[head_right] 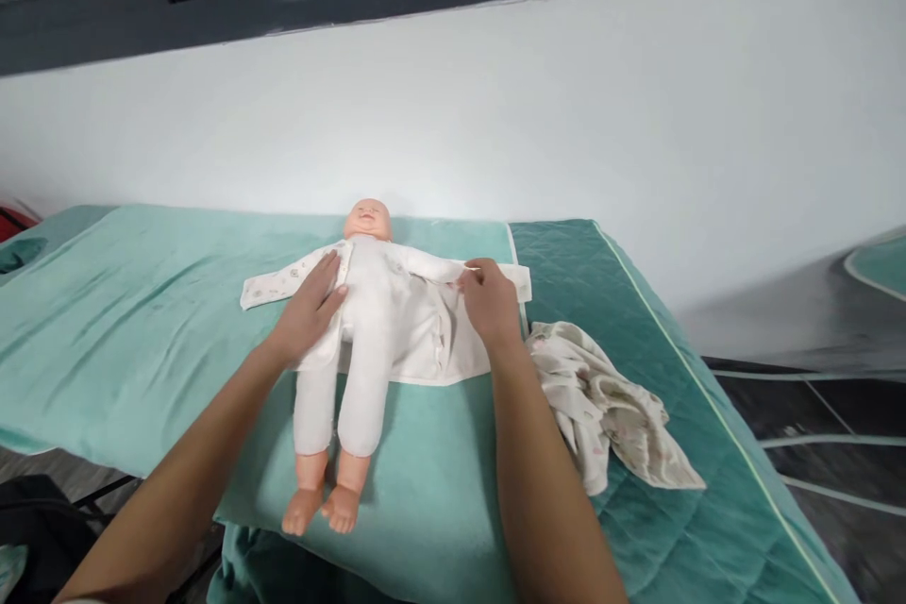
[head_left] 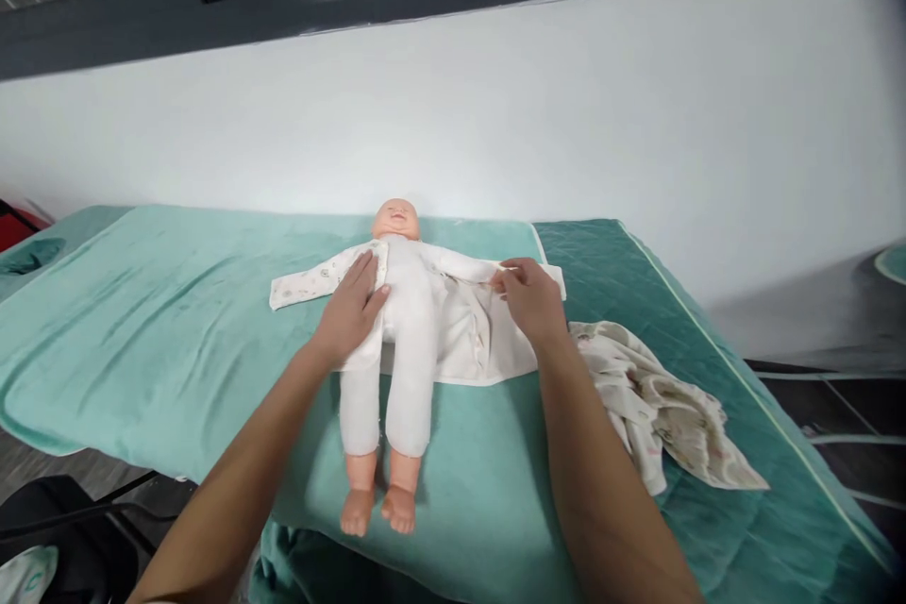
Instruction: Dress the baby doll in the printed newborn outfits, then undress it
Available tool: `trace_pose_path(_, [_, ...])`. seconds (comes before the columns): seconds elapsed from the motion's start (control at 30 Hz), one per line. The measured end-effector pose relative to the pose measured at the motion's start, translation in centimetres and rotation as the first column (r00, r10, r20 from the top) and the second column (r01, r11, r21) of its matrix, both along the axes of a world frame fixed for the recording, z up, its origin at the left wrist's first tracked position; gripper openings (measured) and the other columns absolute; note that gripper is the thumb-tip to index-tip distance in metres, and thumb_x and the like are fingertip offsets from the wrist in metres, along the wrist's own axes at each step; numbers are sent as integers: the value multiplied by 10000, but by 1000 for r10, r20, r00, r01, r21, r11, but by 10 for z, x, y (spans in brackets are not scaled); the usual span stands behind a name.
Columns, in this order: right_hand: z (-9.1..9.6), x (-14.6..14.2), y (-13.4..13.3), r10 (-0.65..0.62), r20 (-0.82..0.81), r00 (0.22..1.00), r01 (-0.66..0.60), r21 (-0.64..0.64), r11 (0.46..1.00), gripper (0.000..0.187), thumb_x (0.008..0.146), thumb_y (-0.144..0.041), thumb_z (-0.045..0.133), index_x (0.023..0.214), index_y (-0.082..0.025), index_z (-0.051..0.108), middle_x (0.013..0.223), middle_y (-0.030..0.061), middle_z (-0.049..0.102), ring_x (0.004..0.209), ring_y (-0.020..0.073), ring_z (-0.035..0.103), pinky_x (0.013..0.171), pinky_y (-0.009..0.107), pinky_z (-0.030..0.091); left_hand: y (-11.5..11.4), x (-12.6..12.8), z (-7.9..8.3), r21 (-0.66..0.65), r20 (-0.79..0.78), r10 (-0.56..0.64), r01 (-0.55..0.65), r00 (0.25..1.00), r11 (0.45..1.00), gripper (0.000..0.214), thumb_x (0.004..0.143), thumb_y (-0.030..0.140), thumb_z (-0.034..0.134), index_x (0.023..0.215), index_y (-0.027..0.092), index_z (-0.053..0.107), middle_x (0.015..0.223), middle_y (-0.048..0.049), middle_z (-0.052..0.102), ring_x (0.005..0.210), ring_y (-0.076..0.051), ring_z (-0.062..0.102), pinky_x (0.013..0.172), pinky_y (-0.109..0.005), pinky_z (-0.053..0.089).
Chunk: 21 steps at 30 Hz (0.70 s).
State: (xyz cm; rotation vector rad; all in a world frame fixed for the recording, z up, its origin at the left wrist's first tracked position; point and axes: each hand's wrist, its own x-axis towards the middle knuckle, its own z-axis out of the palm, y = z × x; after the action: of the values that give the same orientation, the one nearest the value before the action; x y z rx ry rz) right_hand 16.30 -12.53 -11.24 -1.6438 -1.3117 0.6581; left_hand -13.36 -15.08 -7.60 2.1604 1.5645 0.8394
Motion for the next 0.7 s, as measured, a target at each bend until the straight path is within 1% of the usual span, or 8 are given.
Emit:
trace_pose_path(0.07, [-11,15,6,-107,181,978,103,32,994,322,841,-202,473,1112,-172,645,1095,138,713,1011,273,659,942,444,503,15,10,10,9,-108,-14,15,994,1000,558,1018,448,402,1513,190,434,1657,-97,345,1555,-232,296,1289,-437,260])
trace_pose_path(0.17, [-25,26,14,-114,319,941,118,7,993,423,776,-144,470,1167,-125,631,1217,207,654,1122,318,608,989,469,472,27,29,31,43,-304,6,7,953,999,478,1022,410,415,1419,164,521,1596,-143,438,1516,-267,371,1221,-454,367])
trace_pose_path(0.27, [-32,29,17,-66,312,948,84,-45,995,510,748,-124,477,1242,-121,601,1233,218,646,1167,334,599,1017,482,464,33,64,51,142,-512,-23,110,859,984,364,1005,307,467,1265,94,608,1453,-210,560,1469,-317,414,1179,-478,387])
trace_pose_path(0.33, [-34,31,19,-45,250,967,66,-78,995,562,728,-115,484,1282,-133,578,1265,208,647,1184,333,609,1029,492,471,40,95,57,139,-593,-111,237,797,961,322,1004,293,467,1176,88,645,1311,-192,642,1367,-320,507,1126,-456,425])
trace_pose_path(0.43, [-38,39,20,-43,143,989,56,-89,994,602,696,-116,492,1292,-167,561,1259,167,673,1144,293,651,1007,471,512,57,145,50,-41,-649,-308,372,696,927,308,993,265,469,1176,94,650,1243,-161,672,1240,-296,592,1041,-411,470])
trace_pose_path(0.53, [-44,52,21,-6,-31,1000,5,-41,999,600,658,-123,496,1252,-179,556,1155,136,715,1043,245,700,946,425,556,77,182,31,-208,-689,-417,389,593,897,301,962,182,471,1200,146,651,1252,-144,675,1212,-282,616,1013,-410,472])
trace_pose_path(0.63, [-47,64,23,3,-130,992,-3,-4,1000,587,653,-148,508,1238,-173,542,1117,128,719,969,227,719,882,411,578,92,194,19,-284,-687,-473,396,551,873,274,929,208,531,1172,186,657,1199,-124,698,1128,-275,662,934,-399,503])
trace_pose_path(0.7, [-46,68,23,-45,-116,992,43,-23,999,544,670,-174,516,1213,-172,551,1079,118,721,908,224,722,840,412,583,98,190,20,-267,-686,-461,396,563,879,293,902,186,551,1183,181,633,1184,-125,699,1100,-279,674,891,-392,511])
